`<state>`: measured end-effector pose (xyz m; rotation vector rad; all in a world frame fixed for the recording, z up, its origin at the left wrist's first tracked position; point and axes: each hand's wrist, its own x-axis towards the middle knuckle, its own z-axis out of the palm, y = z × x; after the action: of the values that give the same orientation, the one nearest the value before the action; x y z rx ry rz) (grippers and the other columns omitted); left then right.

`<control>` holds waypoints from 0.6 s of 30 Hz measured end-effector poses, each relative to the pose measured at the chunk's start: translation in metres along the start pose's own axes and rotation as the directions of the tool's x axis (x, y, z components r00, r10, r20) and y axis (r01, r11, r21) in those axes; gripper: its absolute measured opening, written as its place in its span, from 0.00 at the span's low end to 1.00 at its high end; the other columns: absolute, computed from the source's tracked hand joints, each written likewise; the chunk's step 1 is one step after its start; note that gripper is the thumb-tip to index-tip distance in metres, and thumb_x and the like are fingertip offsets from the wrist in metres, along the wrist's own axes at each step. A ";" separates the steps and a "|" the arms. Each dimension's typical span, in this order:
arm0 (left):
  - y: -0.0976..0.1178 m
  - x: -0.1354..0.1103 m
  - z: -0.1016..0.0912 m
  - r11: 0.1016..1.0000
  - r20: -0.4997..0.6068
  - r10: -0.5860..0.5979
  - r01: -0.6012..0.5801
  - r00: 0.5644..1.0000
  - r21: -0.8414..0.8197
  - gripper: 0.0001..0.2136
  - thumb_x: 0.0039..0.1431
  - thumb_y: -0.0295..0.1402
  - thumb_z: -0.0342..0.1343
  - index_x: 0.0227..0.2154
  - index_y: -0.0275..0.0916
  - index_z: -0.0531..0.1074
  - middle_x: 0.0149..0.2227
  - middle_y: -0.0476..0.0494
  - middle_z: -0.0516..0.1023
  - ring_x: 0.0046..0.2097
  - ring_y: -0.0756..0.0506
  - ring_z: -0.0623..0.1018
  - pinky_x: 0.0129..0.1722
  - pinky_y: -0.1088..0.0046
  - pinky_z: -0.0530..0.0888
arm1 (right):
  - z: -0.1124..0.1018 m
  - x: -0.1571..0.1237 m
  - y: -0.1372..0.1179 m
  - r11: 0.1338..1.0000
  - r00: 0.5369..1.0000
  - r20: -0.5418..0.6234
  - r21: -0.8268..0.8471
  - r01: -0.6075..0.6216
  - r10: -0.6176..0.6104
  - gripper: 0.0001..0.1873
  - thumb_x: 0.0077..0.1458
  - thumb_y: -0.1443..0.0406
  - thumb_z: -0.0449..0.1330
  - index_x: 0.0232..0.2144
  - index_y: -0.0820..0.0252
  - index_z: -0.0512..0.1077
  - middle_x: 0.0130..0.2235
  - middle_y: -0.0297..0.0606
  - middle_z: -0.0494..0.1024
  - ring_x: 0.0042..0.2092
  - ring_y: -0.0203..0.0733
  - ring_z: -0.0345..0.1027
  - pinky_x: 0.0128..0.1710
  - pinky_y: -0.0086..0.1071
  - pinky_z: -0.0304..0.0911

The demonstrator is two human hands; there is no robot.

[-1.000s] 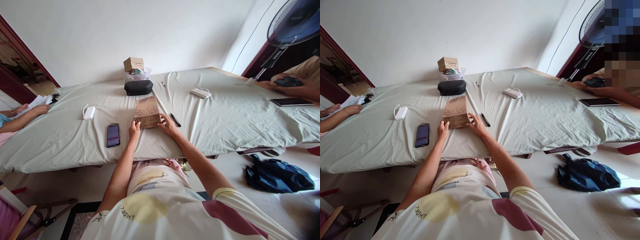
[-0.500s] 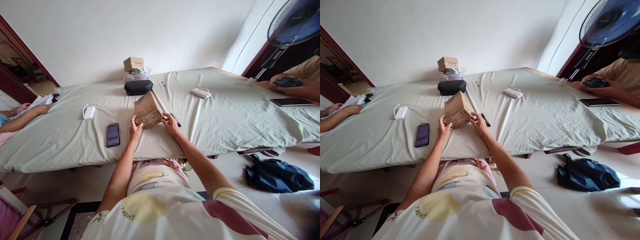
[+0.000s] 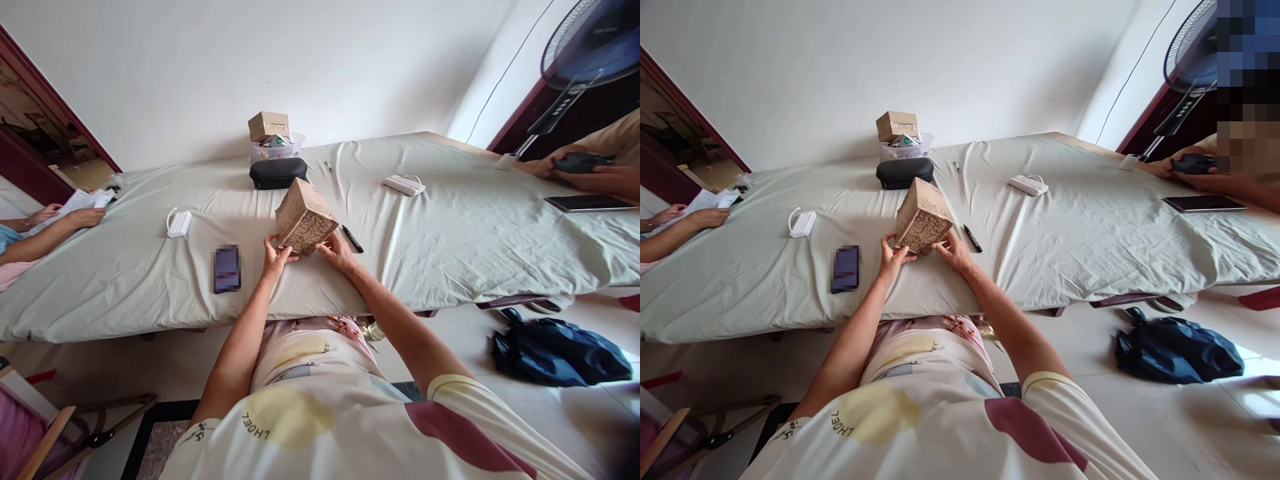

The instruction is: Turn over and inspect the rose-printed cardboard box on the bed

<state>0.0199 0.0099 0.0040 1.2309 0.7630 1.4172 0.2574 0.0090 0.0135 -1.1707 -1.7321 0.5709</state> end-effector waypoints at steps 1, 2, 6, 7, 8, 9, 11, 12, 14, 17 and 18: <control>0.000 0.000 0.000 1.000 0.010 -0.016 0.016 1.000 -0.015 0.35 0.53 0.46 0.71 0.55 0.49 0.54 0.46 0.48 0.77 0.42 0.47 0.83 0.43 0.60 0.85 | 0.001 -0.001 -0.001 0.999 0.999 0.034 -0.047 0.019 -0.017 0.44 0.54 0.34 0.62 0.60 0.57 0.68 0.42 0.45 0.82 0.38 0.51 0.80 0.40 0.44 0.76; 0.000 0.000 0.000 0.999 0.019 -0.033 0.034 0.999 -0.018 0.35 0.54 0.46 0.70 0.55 0.49 0.53 0.46 0.48 0.78 0.41 0.47 0.84 0.43 0.60 0.85 | 0.002 -0.001 -0.001 0.995 0.998 0.064 -0.091 0.034 -0.028 0.47 0.54 0.35 0.63 0.63 0.57 0.66 0.43 0.45 0.83 0.39 0.51 0.80 0.40 0.44 0.76; 0.000 0.001 0.002 0.994 0.033 -0.083 0.081 0.996 0.069 0.30 0.59 0.46 0.67 0.55 0.47 0.54 0.44 0.46 0.80 0.39 0.46 0.85 0.42 0.61 0.85 | 0.004 -0.001 0.001 0.976 0.995 0.097 -0.211 0.054 -0.034 0.48 0.56 0.38 0.64 0.68 0.59 0.62 0.38 0.43 0.83 0.37 0.52 0.79 0.40 0.43 0.75; -0.001 0.001 0.002 0.992 0.021 -0.080 0.078 0.997 0.102 0.29 0.61 0.45 0.66 0.55 0.46 0.55 0.43 0.45 0.81 0.39 0.46 0.86 0.42 0.61 0.85 | 0.004 -0.001 0.003 0.975 0.995 0.088 -0.214 0.059 -0.040 0.48 0.57 0.39 0.64 0.68 0.59 0.62 0.38 0.43 0.83 0.36 0.51 0.79 0.39 0.43 0.75; -0.001 0.001 0.003 0.988 0.002 -0.071 0.070 0.997 0.135 0.27 0.62 0.44 0.65 0.56 0.45 0.55 0.43 0.44 0.82 0.38 0.45 0.86 0.41 0.60 0.85 | 0.004 -0.001 0.005 0.976 0.995 0.080 -0.205 0.067 -0.052 0.47 0.57 0.39 0.63 0.69 0.59 0.61 0.39 0.43 0.83 0.36 0.50 0.79 0.39 0.43 0.75; -0.001 0.001 0.003 0.984 -0.019 -0.060 0.062 0.998 0.168 0.26 0.63 0.43 0.64 0.56 0.44 0.56 0.42 0.42 0.82 0.38 0.44 0.86 0.41 0.60 0.85 | 0.004 0.000 0.006 0.979 0.995 0.073 -0.189 0.079 -0.066 0.48 0.58 0.39 0.63 0.70 0.58 0.60 0.40 0.43 0.84 0.36 0.50 0.79 0.38 0.42 0.76; 0.000 0.000 0.004 0.969 -0.059 -0.039 0.052 0.997 0.242 0.25 0.64 0.42 0.64 0.56 0.43 0.59 0.42 0.40 0.83 0.38 0.42 0.87 0.41 0.59 0.85 | 0.004 0.000 0.008 0.982 0.994 0.059 -0.158 0.099 -0.091 0.49 0.59 0.39 0.62 0.72 0.56 0.57 0.44 0.43 0.84 0.37 0.48 0.79 0.38 0.41 0.76; 0.000 -0.001 0.004 0.957 -0.074 -0.026 0.046 0.997 0.288 0.23 0.64 0.42 0.64 0.55 0.42 0.61 0.43 0.40 0.84 0.40 0.42 0.87 0.41 0.59 0.85 | 0.003 0.000 0.009 0.983 0.994 0.049 -0.150 0.103 -0.096 0.48 0.59 0.40 0.61 0.73 0.55 0.56 0.45 0.43 0.84 0.37 0.46 0.79 0.38 0.40 0.76; 0.003 -0.002 0.003 0.912 -0.089 0.028 0.011 0.996 0.410 0.20 0.64 0.43 0.64 0.53 0.42 0.65 0.45 0.39 0.84 0.45 0.40 0.86 0.45 0.58 0.84 | 0.002 0.000 0.009 0.984 0.995 0.020 -0.147 0.096 -0.094 0.47 0.60 0.41 0.62 0.73 0.53 0.57 0.46 0.42 0.84 0.36 0.45 0.79 0.39 0.40 0.77; 0.008 -0.004 0.001 0.794 -0.059 0.139 -0.075 0.989 0.603 0.14 0.63 0.41 0.64 0.47 0.42 0.71 0.46 0.39 0.83 0.49 0.39 0.84 0.53 0.57 0.80 | 0.001 -0.001 0.009 0.985 0.996 -0.003 -0.148 0.084 -0.086 0.46 0.60 0.43 0.63 0.72 0.54 0.59 0.45 0.42 0.84 0.36 0.45 0.78 0.42 0.42 0.77; 0.009 -0.004 0.000 0.754 -0.045 0.163 -0.095 0.986 0.650 0.13 0.63 0.39 0.64 0.46 0.42 0.72 0.46 0.39 0.83 0.49 0.39 0.84 0.54 0.57 0.79 | 0.000 -0.001 0.009 0.985 0.997 -0.002 -0.149 0.082 -0.083 0.46 0.60 0.43 0.63 0.72 0.55 0.59 0.45 0.42 0.84 0.36 0.45 0.78 0.42 0.42 0.77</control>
<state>0.0171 0.0040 0.0118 1.7781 1.3365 1.3729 0.2616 0.0123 0.0059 -1.1956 -1.8321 0.3912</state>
